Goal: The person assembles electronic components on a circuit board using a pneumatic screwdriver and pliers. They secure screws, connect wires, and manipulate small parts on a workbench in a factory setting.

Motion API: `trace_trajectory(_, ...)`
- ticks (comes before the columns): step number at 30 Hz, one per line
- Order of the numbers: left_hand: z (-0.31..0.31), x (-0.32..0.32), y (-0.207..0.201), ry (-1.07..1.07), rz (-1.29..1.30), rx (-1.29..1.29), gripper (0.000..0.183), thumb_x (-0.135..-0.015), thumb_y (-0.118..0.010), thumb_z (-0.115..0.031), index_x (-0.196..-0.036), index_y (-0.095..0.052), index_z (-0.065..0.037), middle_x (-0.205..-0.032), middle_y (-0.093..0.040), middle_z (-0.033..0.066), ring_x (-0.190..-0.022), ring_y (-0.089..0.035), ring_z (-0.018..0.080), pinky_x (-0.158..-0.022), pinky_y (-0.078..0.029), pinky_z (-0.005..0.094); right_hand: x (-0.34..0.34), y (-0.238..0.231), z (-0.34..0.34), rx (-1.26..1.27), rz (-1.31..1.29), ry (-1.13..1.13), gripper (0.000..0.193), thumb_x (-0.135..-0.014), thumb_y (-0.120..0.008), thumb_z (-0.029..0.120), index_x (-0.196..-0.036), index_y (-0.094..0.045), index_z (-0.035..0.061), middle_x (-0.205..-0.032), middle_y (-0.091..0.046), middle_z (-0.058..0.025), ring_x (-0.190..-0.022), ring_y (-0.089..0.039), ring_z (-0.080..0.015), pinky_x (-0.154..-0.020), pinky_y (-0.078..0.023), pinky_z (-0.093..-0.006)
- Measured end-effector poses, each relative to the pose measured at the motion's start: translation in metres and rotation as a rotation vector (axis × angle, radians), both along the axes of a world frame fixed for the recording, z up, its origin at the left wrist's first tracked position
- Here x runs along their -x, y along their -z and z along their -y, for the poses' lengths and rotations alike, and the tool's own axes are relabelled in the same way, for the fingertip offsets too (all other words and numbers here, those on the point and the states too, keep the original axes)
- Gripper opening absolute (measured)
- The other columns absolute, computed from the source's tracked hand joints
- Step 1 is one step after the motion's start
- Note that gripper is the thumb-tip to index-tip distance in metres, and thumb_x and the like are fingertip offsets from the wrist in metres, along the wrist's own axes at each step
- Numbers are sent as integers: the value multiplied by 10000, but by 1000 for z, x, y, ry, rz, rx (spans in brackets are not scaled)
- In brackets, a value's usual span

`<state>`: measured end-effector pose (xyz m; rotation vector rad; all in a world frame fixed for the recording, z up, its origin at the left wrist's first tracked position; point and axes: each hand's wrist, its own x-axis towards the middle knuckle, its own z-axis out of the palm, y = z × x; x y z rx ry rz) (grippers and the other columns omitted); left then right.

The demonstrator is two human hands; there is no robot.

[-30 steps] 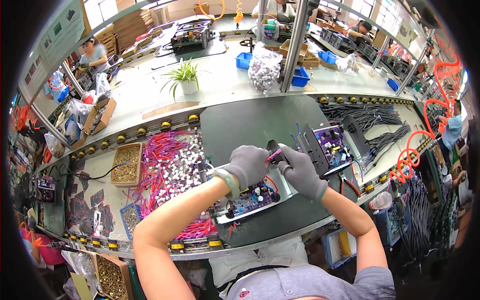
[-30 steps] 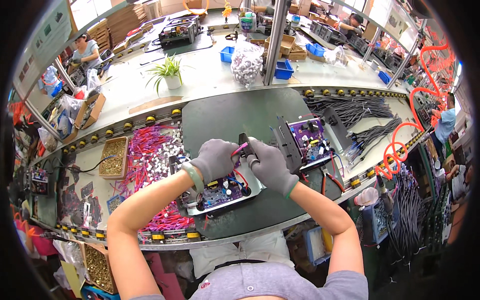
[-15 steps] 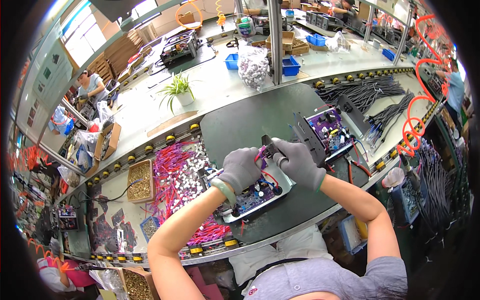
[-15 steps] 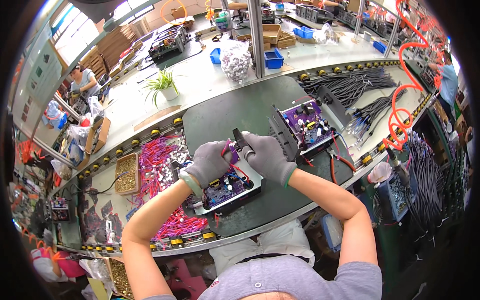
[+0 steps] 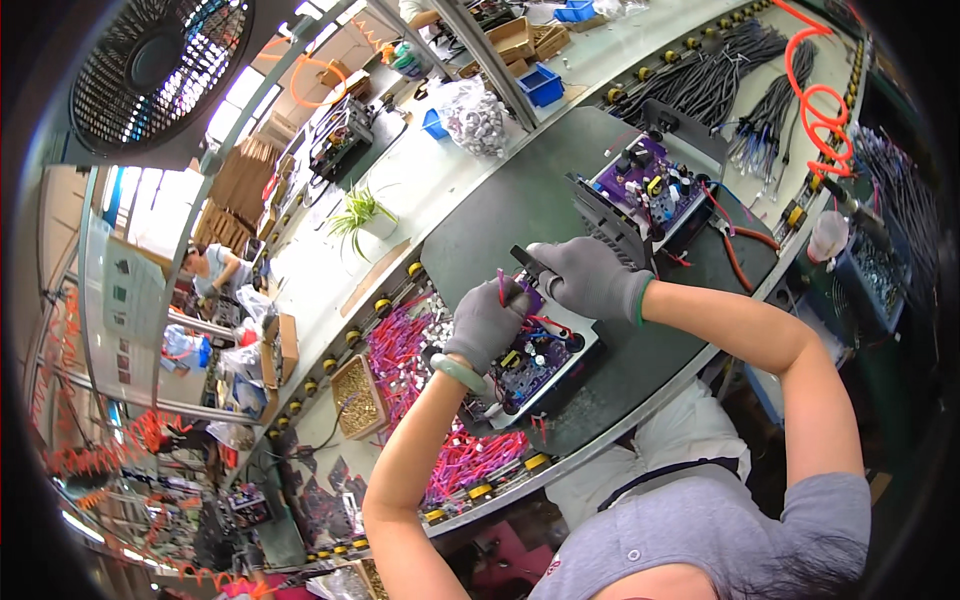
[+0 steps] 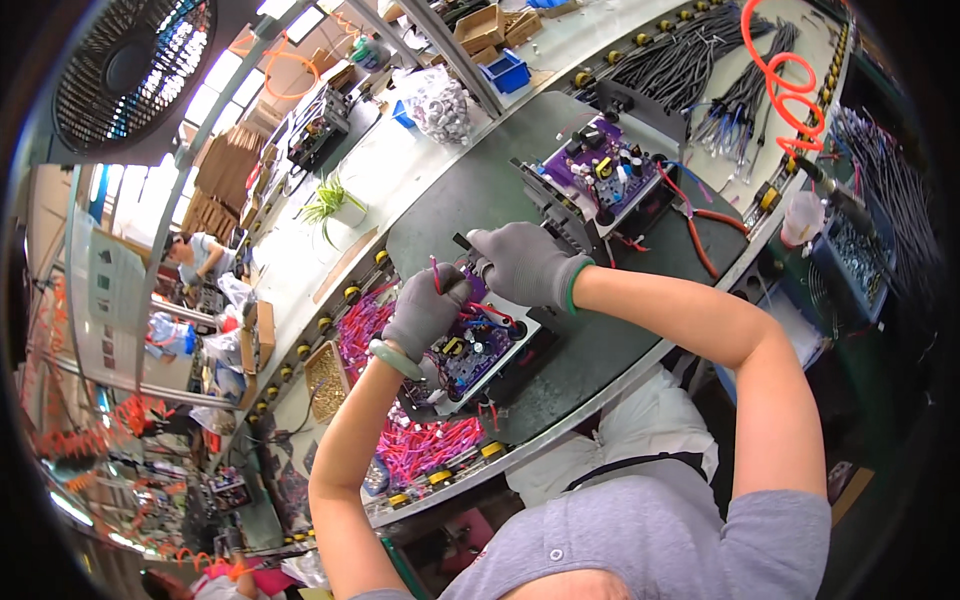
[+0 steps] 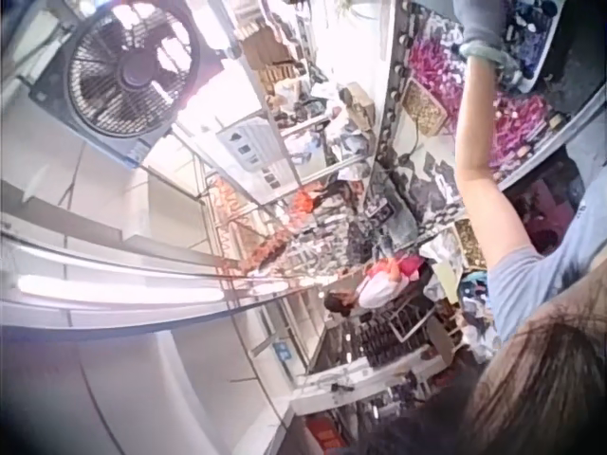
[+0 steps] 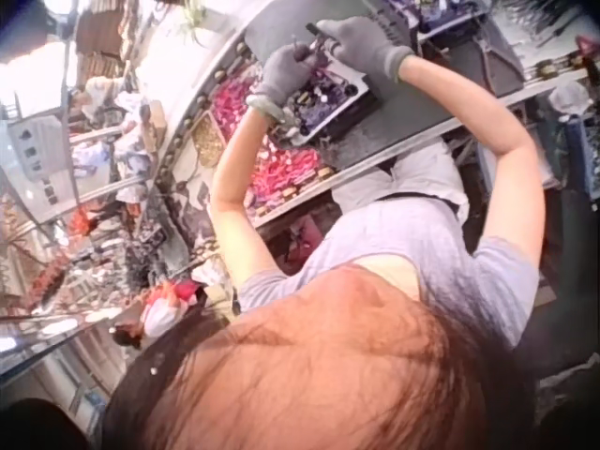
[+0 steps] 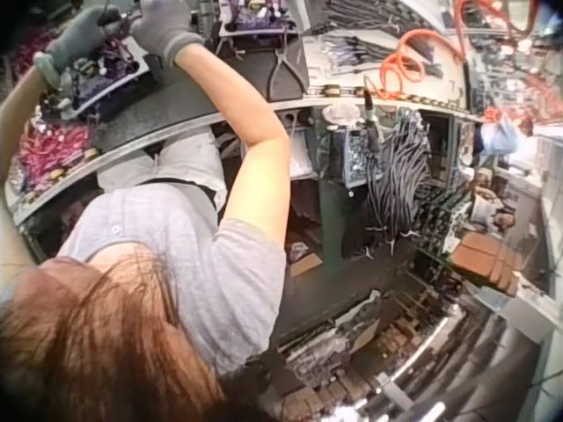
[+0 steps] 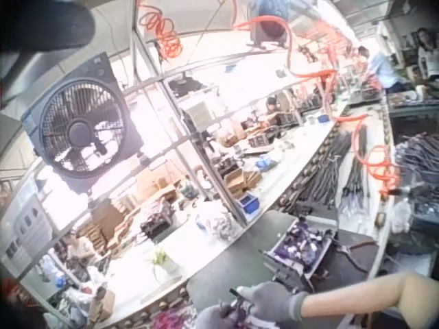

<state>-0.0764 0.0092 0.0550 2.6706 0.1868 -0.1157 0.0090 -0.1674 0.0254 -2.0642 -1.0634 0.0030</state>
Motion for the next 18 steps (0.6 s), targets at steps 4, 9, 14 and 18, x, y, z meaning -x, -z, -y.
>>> trace_trajectory(4, -1, 3, 9, 5, 95, -55, 250, -890, -613, -309, -948, -739, -101, -864, -698, 180, -844, -674, 387, -757, -521, 475, -1, -5, 4, 51, -29, -24, 219, -849, -540, 126, -1037, -588, 25, -786, -668, -225, -804, -669, -415, -736, -517, -524)
trace_trajectory(9, 2, 2, 26, 89, 363, -21, 179, -881, -615, -239, -862, -660, -66, -836, -673, 179, -800, -659, 394, -721, -515, 489, 1, 4, -2, 51, -35, -3, 227, -867, -532, 133, -1050, -588, 12, -785, -669, -220, -802, -674, -412, -733, -524, -519)
trace_trajectory(14, 3, -3, 29, 33, 310, -108, 185, -882, -616, -248, -929, -651, -73, -901, -676, 169, -841, -660, 387, -740, -522, 488, 0, 3, 0, -11, 11, -19, 246, -874, -541, 141, -1069, -585, -2, -787, -676, -211, -789, -681, -401, -727, -527, -515)
trace_trajectory(18, 19, 9, -3, -7, 307, -246, 205, -867, -685, -275, -985, -707, -109, -897, -709, 132, -850, -679, 376, -770, -536, 428, -1, -10, 7, 115, 16, -15, 272, -872, -548, 139, -1101, -577, -4, -787, -679, -208, -786, -686, -393, -726, -535, -503)
